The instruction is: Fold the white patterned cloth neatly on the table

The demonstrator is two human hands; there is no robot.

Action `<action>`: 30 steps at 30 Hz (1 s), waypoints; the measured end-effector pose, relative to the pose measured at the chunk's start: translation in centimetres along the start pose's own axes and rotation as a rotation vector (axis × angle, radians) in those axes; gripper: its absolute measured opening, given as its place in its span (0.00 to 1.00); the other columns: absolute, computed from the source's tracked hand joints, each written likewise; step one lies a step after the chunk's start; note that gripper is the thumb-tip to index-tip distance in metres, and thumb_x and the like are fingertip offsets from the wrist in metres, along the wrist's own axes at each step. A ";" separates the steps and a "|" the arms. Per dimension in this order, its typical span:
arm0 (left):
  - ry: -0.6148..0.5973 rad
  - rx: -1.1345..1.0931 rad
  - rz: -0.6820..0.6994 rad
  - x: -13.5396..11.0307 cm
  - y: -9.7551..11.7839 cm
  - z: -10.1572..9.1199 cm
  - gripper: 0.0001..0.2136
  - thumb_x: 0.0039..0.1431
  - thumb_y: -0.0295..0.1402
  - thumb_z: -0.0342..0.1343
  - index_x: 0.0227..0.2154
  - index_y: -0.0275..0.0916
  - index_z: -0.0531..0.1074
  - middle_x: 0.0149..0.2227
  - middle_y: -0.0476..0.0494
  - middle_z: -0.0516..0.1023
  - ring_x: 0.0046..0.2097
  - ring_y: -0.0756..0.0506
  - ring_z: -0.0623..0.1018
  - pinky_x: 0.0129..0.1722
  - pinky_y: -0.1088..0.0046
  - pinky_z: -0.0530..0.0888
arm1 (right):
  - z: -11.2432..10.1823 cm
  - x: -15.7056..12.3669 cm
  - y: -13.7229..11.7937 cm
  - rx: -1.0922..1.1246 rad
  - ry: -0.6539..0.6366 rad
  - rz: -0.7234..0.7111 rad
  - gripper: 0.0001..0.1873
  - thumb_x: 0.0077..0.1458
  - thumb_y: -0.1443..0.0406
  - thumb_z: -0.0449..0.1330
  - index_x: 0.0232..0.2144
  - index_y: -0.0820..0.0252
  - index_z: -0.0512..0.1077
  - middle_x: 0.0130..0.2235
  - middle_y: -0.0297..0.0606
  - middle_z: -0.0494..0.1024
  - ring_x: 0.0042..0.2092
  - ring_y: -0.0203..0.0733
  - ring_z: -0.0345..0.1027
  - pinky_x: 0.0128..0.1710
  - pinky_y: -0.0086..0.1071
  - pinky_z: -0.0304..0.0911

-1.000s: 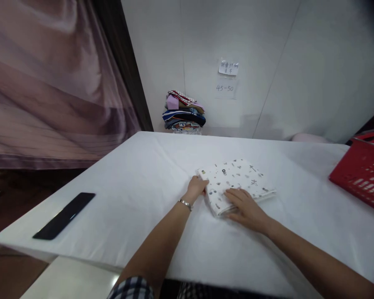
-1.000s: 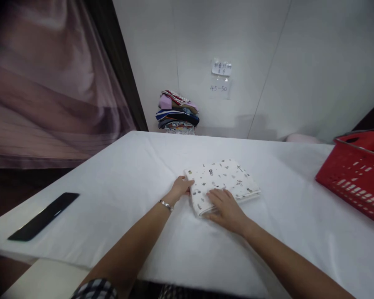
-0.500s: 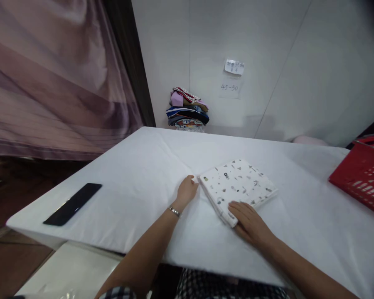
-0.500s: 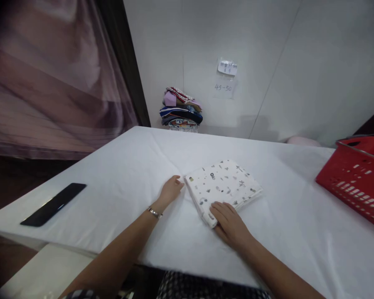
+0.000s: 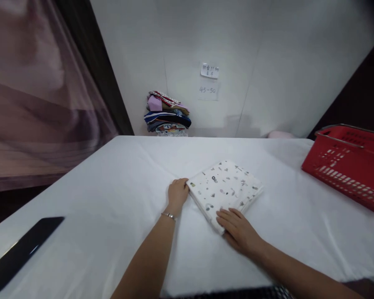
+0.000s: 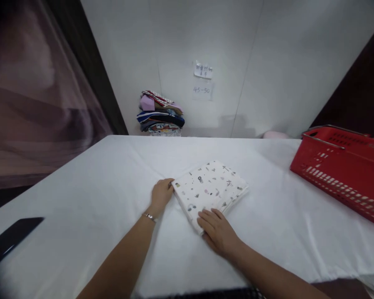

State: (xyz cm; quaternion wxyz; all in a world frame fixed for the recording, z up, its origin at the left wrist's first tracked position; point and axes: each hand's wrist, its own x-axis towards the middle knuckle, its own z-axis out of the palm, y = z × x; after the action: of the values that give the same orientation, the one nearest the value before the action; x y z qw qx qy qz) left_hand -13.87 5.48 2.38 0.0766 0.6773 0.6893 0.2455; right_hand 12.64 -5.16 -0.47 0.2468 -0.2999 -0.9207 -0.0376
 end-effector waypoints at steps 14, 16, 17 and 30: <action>0.009 -0.097 -0.050 0.7 -1.2 0.6 0.16 0.55 0.29 0.49 0.45 0.41 0.75 0.42 0.44 0.79 0.47 0.44 0.73 0.47 0.70 0.67 | -4.7 4.6 7.6 0.096 -0.078 0.445 0.27 0.63 0.56 0.47 0.62 0.52 0.57 0.64 0.40 0.57 0.66 0.47 0.44 0.63 0.48 0.45; 0.011 -0.090 -0.070 0.7 -1.3 0.6 0.16 0.55 0.29 0.48 0.44 0.41 0.75 0.42 0.44 0.79 0.47 0.44 0.73 0.47 0.69 0.68 | -3.6 5.2 9.9 -0.018 -0.206 0.585 0.29 0.61 0.53 0.48 0.62 0.58 0.58 0.65 0.45 0.54 0.66 0.52 0.41 0.63 0.51 0.43; 0.015 -0.091 -0.077 0.8 -1.4 0.6 0.16 0.55 0.29 0.48 0.44 0.41 0.76 0.42 0.44 0.79 0.48 0.43 0.73 0.48 0.69 0.68 | -3.0 5.2 10.7 -0.048 -0.291 0.635 0.31 0.61 0.53 0.48 0.62 0.60 0.58 0.65 0.48 0.53 0.66 0.54 0.41 0.62 0.52 0.43; 0.039 -0.189 0.507 -1.4 2.5 0.6 0.15 0.56 0.27 0.48 0.44 0.43 0.73 0.50 0.45 0.75 0.55 0.42 0.68 0.57 0.58 0.61 | -3.6 8.1 19.0 -0.030 -0.093 0.955 0.18 0.59 0.63 0.49 0.46 0.62 0.74 0.51 0.46 0.74 0.51 0.47 0.67 0.50 0.36 0.59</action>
State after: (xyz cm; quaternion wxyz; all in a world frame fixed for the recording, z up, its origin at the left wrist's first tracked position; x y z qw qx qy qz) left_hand -11.25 4.18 2.65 0.0623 0.8133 0.4732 0.3329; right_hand 19.43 13.92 5.02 0.1906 -0.6943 -0.6894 0.0800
